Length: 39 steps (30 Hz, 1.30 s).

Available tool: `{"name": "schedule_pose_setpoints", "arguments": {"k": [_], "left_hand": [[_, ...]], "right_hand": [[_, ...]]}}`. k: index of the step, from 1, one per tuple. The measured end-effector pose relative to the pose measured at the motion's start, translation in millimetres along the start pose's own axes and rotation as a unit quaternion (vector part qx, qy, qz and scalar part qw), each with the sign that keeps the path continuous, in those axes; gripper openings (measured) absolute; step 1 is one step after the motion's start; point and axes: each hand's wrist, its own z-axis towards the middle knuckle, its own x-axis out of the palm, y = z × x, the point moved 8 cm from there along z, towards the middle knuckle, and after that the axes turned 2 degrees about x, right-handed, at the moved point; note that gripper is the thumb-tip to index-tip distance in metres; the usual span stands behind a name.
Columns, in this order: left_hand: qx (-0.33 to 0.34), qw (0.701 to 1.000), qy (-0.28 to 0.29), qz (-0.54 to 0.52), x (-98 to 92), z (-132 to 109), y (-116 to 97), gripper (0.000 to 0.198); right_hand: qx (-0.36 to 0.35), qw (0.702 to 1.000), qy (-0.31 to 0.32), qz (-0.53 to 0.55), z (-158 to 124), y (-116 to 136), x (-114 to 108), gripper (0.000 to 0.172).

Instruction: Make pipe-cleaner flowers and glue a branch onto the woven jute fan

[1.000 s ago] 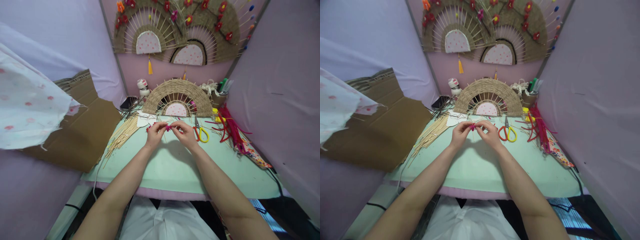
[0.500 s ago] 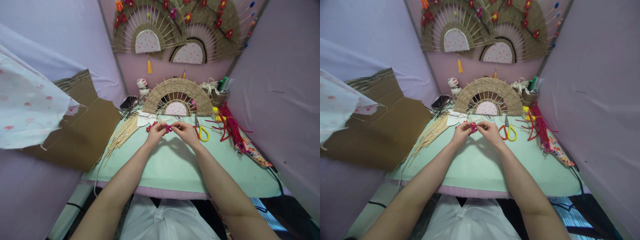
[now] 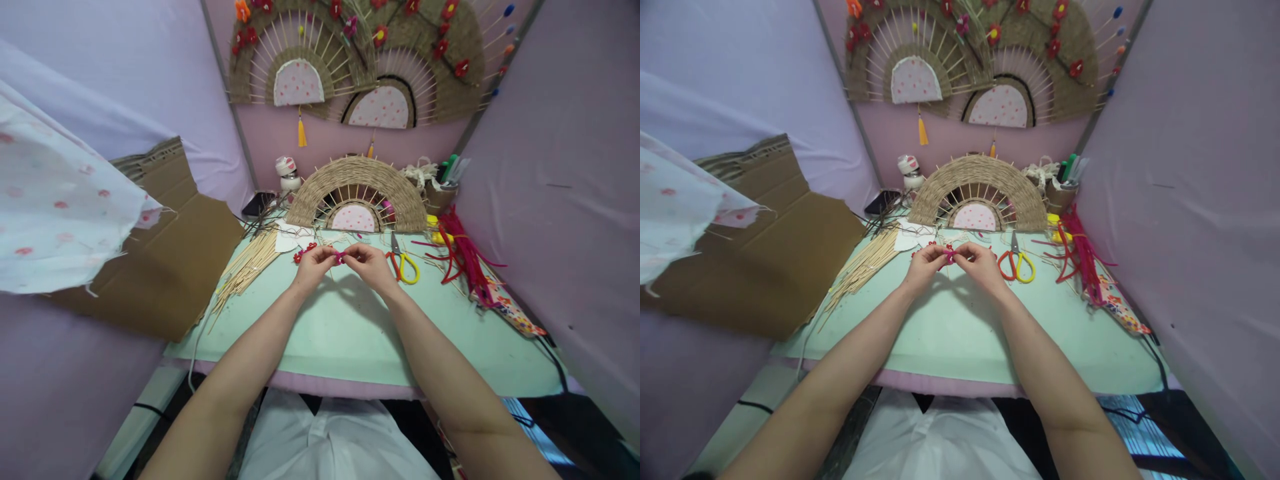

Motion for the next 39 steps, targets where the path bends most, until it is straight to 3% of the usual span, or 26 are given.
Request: {"name": "schedule_pose_setpoints", "arguments": {"k": [6,14,21,33,39], "left_hand": [[-0.021,1.0,-0.006,-0.004,0.0,1.0,7.3,0.022],[-0.087,0.988,-0.033,-0.121,3.7,-0.2,16.3,0.028],[-0.094,0.99,-0.024,-0.104,1.8,-1.0,18.6,0.031],[-0.063,0.997,-0.002,-0.036,2.8,0.5,21.3,0.025],[-0.092,0.988,-0.023,-0.123,4.7,0.8,21.6,0.026]], "right_hand": [[0.022,0.999,0.031,-0.027,0.8,-7.2,0.9,0.015],[0.033,0.999,-0.013,-0.027,1.1,-6.5,-3.0,0.016],[0.01,0.999,-0.012,-0.033,-1.1,-1.8,1.5,0.014],[0.033,0.996,0.021,-0.08,-0.2,-10.0,1.6,0.015],[0.016,0.999,-0.013,-0.044,0.8,-6.8,-1.3,0.018]]}}
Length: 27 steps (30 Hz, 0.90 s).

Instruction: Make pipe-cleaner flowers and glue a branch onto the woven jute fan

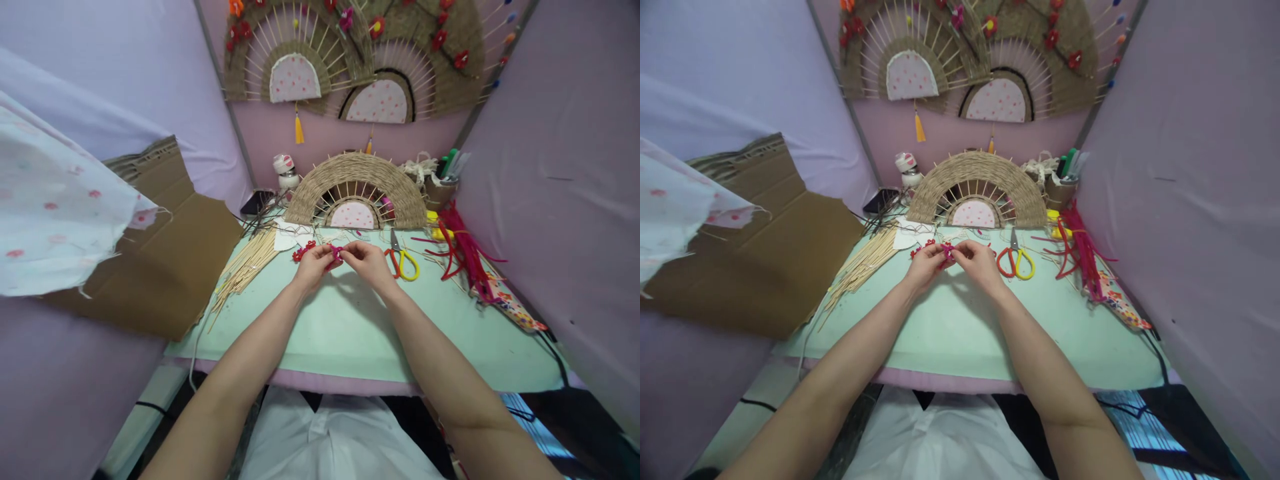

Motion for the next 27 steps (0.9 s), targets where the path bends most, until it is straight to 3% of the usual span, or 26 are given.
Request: {"name": "schedule_pose_setpoints", "arguments": {"k": [6,13,21,27], "left_hand": [[-0.047,0.998,0.026,-0.026,-1.2,-3.7,-2.5,0.023],[-0.067,0.996,0.047,-0.022,-0.2,-4.1,1.4,0.021],[-0.011,0.998,-0.002,0.058,-6.0,0.2,-1.6,0.021],[0.026,0.996,0.001,0.089,-4.1,1.1,-4.6,0.024]], "right_hand": [[0.026,0.997,0.002,0.078,2.3,0.5,-5.6,0.021],[0.044,0.993,0.055,0.1,0.2,2.2,0.0,0.026],[0.079,0.992,0.032,0.09,0.2,-6.2,-1.3,0.027],[0.103,0.992,0.032,0.058,-0.6,-15.1,2.1,0.031]]}}
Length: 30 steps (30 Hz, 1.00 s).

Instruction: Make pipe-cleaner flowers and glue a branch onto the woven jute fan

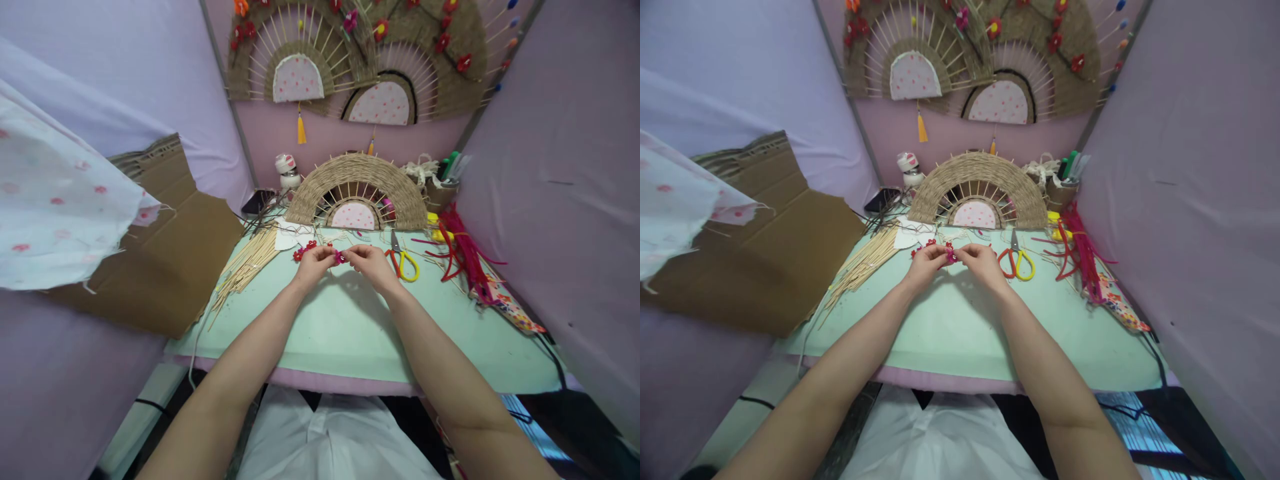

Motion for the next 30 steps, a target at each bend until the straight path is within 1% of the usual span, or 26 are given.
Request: {"name": "schedule_pose_setpoints", "arguments": {"k": [3,7,11,13,17,20,23,26,30], "left_hand": [[0.022,1.0,-0.003,0.014,-1.1,0.4,-2.0,0.022],[0.049,0.997,-0.003,0.062,-3.0,1.1,-3.4,0.018],[0.069,0.992,0.008,0.101,-1.5,1.5,-5.1,0.014],[0.049,0.996,0.003,0.079,-2.0,1.6,-3.4,0.016],[-0.017,1.0,-0.008,-0.008,-3.4,0.8,2.0,0.022],[-0.024,0.999,-0.025,-0.041,-6.1,0.2,0.8,0.024],[-0.02,0.998,-0.024,-0.05,-5.3,0.0,0.0,0.025],[-0.021,0.999,-0.022,-0.043,-3.5,-0.7,0.2,0.024],[-0.037,0.998,-0.028,-0.04,-3.7,-2.5,0.9,0.022]], "right_hand": [[-0.008,1.0,0.0,-0.016,-0.6,1.3,0.8,0.033],[-0.02,0.999,-0.006,-0.036,-1.4,3.2,1.7,0.034],[-0.013,0.998,-0.012,-0.062,-0.2,-0.4,2.7,0.034],[-0.006,0.999,-0.012,-0.051,0.9,-2.0,2.6,0.033],[0.004,1.0,0.005,0.022,2.1,-1.0,1.2,0.03],[0.011,1.0,0.011,0.023,1.3,0.3,-1.1,0.031],[0.009,1.0,0.009,0.007,0.1,0.2,-1.1,0.03],[-0.02,1.0,-0.005,-0.022,-0.8,2.9,0.5,0.026],[-0.105,0.988,-0.042,-0.103,-4.2,16.0,1.7,0.016]]}}
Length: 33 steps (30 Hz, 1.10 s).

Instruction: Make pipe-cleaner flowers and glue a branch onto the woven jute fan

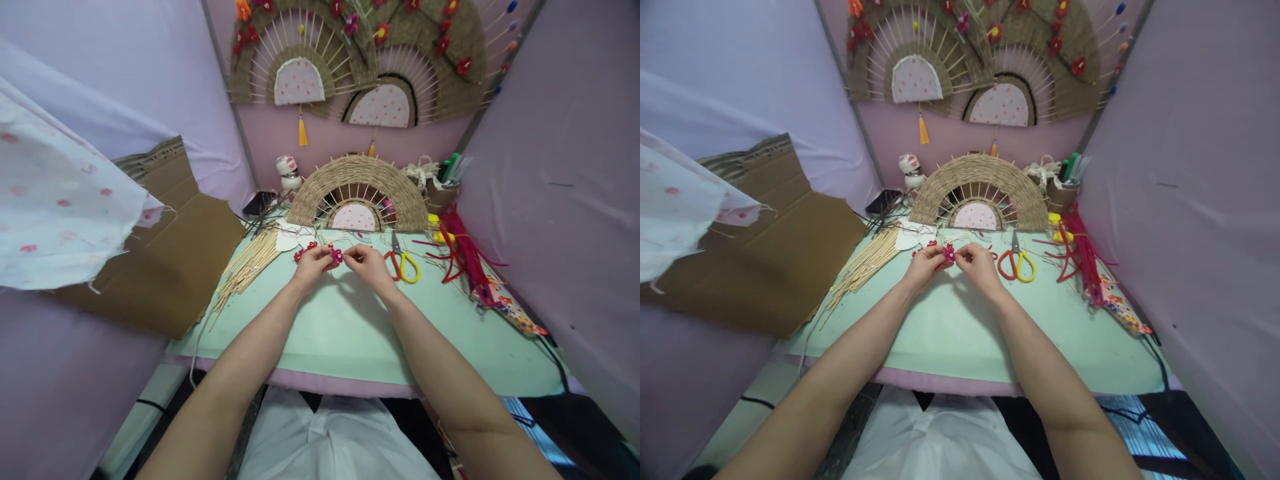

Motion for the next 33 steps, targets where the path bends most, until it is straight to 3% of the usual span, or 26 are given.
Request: {"name": "schedule_pose_setpoints", "arguments": {"k": [6,10,14,18,23,28,33], "left_hand": [[-0.02,1.0,0.016,-0.007,0.7,-0.8,3.2,0.017],[-0.03,0.999,0.023,0.007,0.8,-0.7,5.3,0.017],[-0.027,0.999,0.028,0.023,0.3,0.1,4.3,0.019],[-0.023,0.999,0.035,0.024,-0.4,1.4,4.6,0.02],[-0.035,0.998,0.048,0.011,1.9,0.1,7.8,0.023],[-0.022,0.998,0.034,-0.041,1.7,-0.7,2.0,0.022],[0.001,0.999,0.013,-0.051,0.3,-0.2,-3.3,0.02]], "right_hand": [[-0.154,0.979,-0.011,-0.132,-6.4,28.3,2.8,0.013],[-0.19,0.968,0.0,-0.164,-8.3,32.0,5.6,0.013],[-0.077,0.993,-0.009,-0.085,-0.9,11.4,-0.5,0.012],[0.032,0.998,0.035,0.037,1.5,-3.4,4.4,0.016],[0.087,0.986,0.057,0.13,0.1,-6.0,7.9,0.022],[0.152,0.975,0.032,0.16,-0.9,-17.4,5.1,0.024],[0.162,0.973,0.062,0.152,-4.6,-15.1,14.5,0.025]]}}
